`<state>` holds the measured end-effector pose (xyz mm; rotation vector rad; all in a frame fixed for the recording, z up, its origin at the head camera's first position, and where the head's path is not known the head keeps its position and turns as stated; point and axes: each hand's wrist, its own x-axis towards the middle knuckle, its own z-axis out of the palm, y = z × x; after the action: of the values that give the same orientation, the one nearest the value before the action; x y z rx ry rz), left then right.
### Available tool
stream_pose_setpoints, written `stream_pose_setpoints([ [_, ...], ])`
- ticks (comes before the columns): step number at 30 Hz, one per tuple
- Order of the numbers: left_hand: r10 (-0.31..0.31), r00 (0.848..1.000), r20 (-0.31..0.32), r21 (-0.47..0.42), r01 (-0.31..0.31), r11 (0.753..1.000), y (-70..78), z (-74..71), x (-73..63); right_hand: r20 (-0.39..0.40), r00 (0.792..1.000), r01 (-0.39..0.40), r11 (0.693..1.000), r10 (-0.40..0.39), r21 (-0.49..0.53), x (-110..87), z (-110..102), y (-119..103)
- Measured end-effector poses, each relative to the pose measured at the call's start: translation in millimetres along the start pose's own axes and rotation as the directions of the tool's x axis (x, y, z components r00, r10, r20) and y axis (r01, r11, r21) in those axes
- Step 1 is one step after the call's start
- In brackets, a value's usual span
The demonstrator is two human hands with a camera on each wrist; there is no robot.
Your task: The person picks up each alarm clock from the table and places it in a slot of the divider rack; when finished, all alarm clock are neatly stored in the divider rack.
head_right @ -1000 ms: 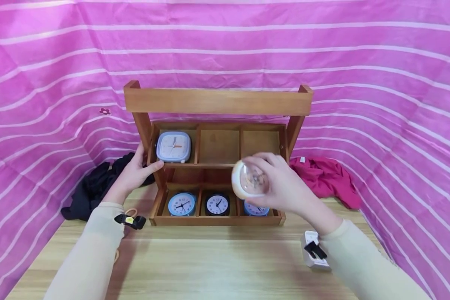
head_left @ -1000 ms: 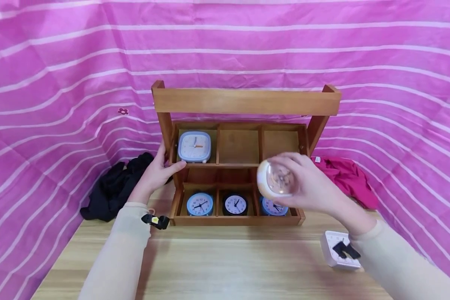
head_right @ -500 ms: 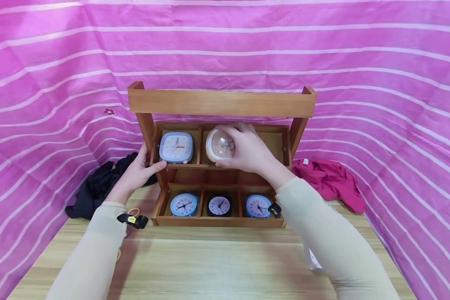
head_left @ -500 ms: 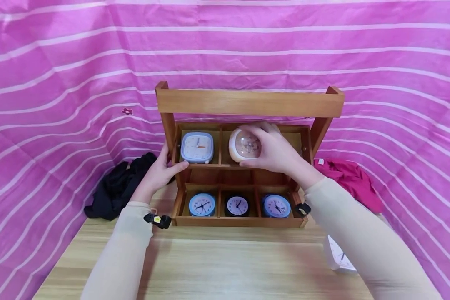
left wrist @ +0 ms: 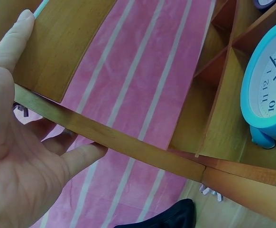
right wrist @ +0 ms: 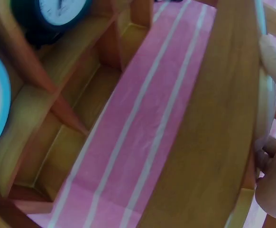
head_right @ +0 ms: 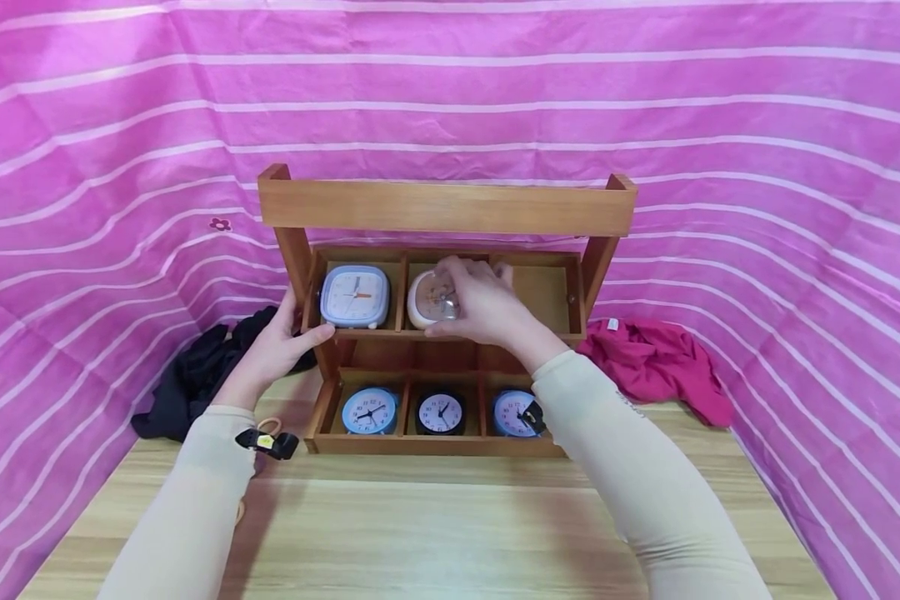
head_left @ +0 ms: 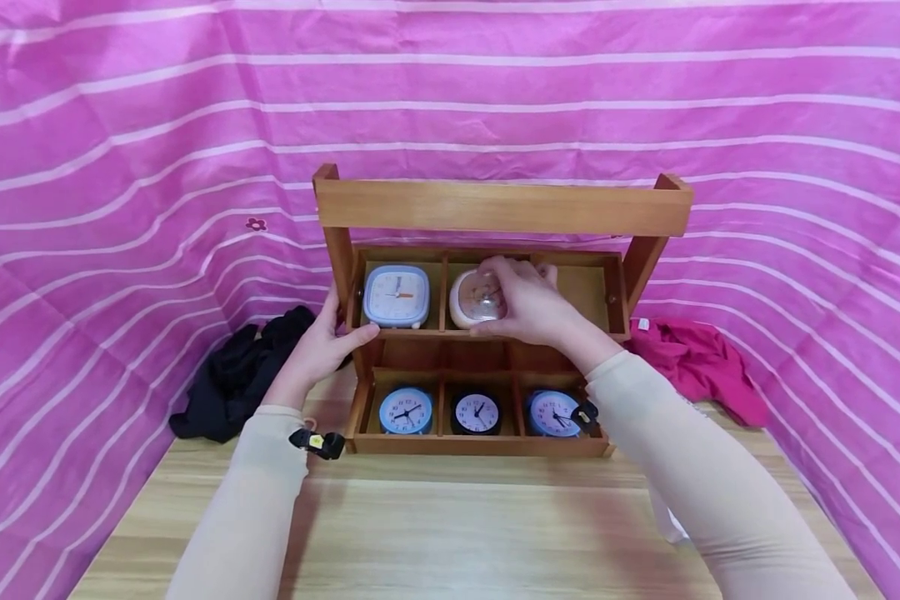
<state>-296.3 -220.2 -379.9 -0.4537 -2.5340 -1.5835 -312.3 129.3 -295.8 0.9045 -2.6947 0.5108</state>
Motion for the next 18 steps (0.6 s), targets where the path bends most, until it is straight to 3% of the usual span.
stream_pose_setpoints([
  [10, 0.012, 1.000, 0.008, -0.021, -0.012, 1.000, -0.6, -0.9, 0.3, 0.004, 0.999, 0.037, 0.997, -0.037, -0.068, -6.4, 5.9, -0.7],
  [18, -0.008, 1.000, 0.005, 0.008, 0.008, 1.000, -0.2, -2.1, 0.0, -0.123, 0.988, 0.087, 0.992, -0.098, -0.089, -34.8, 1.7, -0.3],
])
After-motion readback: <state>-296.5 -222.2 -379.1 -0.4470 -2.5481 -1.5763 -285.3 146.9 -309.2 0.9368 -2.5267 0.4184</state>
